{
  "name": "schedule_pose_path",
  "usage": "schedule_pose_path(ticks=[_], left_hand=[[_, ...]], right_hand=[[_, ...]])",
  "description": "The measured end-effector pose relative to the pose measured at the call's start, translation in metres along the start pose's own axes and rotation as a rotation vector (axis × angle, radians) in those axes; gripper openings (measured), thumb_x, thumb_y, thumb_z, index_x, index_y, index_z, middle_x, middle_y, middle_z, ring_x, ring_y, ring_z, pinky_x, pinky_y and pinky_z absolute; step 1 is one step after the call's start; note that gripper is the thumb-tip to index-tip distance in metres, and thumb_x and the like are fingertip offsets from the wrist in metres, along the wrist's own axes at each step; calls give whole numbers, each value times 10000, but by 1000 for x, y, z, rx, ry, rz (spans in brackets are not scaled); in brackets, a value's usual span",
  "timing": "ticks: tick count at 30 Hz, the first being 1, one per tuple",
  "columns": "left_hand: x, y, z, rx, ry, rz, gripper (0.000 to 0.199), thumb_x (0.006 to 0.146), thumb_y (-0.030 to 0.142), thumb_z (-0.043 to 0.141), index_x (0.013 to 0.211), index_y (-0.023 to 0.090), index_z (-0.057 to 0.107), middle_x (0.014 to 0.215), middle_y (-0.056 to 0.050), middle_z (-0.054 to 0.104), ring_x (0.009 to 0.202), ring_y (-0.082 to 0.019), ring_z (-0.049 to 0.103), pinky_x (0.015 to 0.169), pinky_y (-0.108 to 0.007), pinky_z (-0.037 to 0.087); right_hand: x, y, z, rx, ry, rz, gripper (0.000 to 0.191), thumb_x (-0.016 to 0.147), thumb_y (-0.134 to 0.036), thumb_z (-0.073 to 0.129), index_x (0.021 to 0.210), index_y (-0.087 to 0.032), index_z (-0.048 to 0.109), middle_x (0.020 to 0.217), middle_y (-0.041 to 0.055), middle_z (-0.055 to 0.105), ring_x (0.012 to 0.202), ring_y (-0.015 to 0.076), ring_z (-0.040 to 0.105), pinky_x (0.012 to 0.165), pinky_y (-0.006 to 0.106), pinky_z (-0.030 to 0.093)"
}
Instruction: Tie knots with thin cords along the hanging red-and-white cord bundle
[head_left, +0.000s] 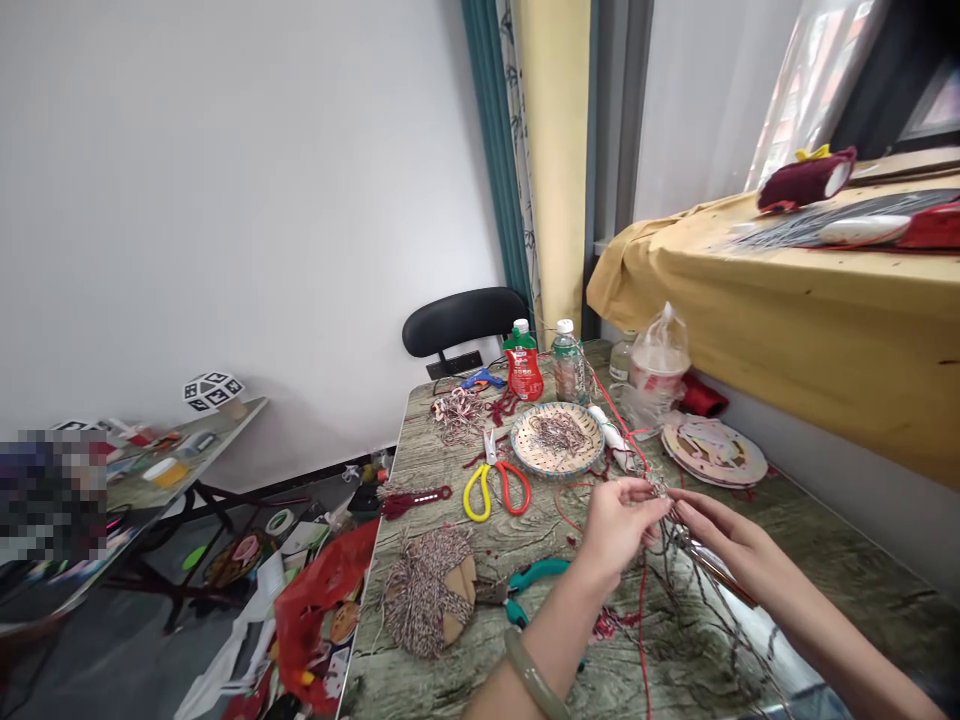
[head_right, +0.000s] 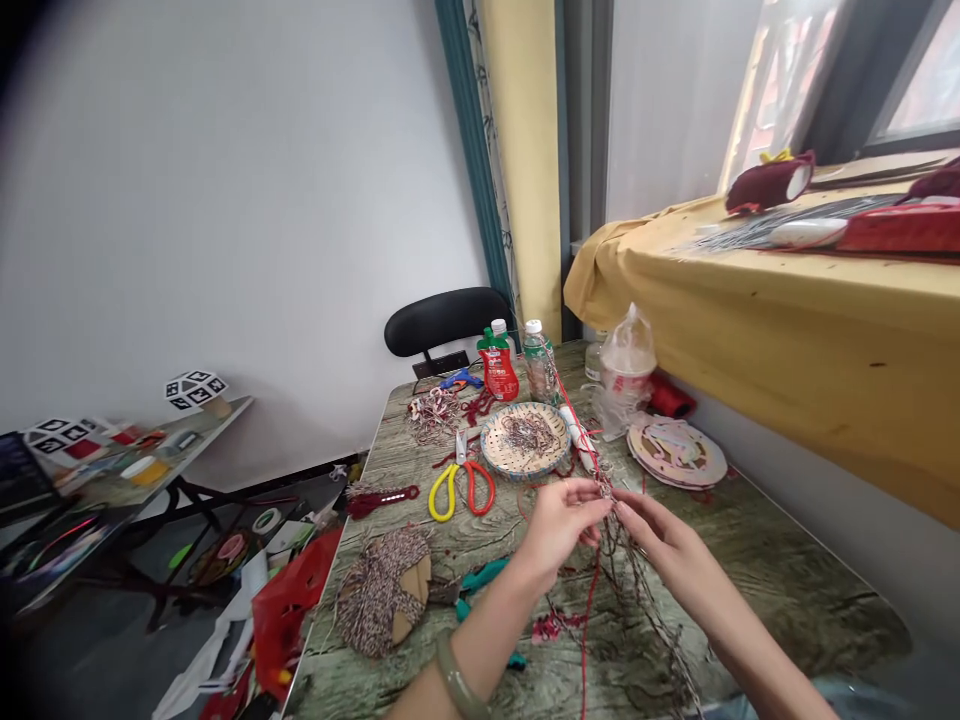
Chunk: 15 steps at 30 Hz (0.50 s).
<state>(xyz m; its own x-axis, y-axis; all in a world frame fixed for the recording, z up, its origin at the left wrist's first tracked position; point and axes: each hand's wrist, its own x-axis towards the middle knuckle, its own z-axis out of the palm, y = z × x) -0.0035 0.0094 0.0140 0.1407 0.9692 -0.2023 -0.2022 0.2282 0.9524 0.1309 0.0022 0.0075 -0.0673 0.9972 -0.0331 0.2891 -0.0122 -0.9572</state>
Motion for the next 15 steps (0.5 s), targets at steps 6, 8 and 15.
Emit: schedule_pose_path(ticks=[6, 8, 15], left_hand=[[4, 2, -1, 62, 79, -53, 260, 579, 194, 630, 817, 90, 608, 611, -11, 549, 518, -81, 464, 399, -161, 324], [3, 3, -2, 63, 80, -64, 275, 581, 197, 631, 833, 90, 605, 618, -11, 553, 514, -76, 462, 402, -160, 327], [0, 4, 3, 61, 69, -65, 214, 595, 199, 631, 769, 78, 602, 587, 0, 533, 482, -57, 430, 400, -156, 309]], right_hand=[[7, 1, -2, -20, -129, 56, 408, 642, -502, 568, 875, -175, 643, 862, 48, 670, 875, 247, 571, 762, 286, 438], [6, 2, -5, -24, -161, 79, 380, 624, -490, 587, 821, -171, 650, 796, 37, 669, 821, 234, 574, 717, 270, 436], [1, 4, -4, -161, -205, 62, 278, 665, -435, 542, 574, -172, 548, 482, -43, 499, 483, 113, 452, 463, 198, 351]])
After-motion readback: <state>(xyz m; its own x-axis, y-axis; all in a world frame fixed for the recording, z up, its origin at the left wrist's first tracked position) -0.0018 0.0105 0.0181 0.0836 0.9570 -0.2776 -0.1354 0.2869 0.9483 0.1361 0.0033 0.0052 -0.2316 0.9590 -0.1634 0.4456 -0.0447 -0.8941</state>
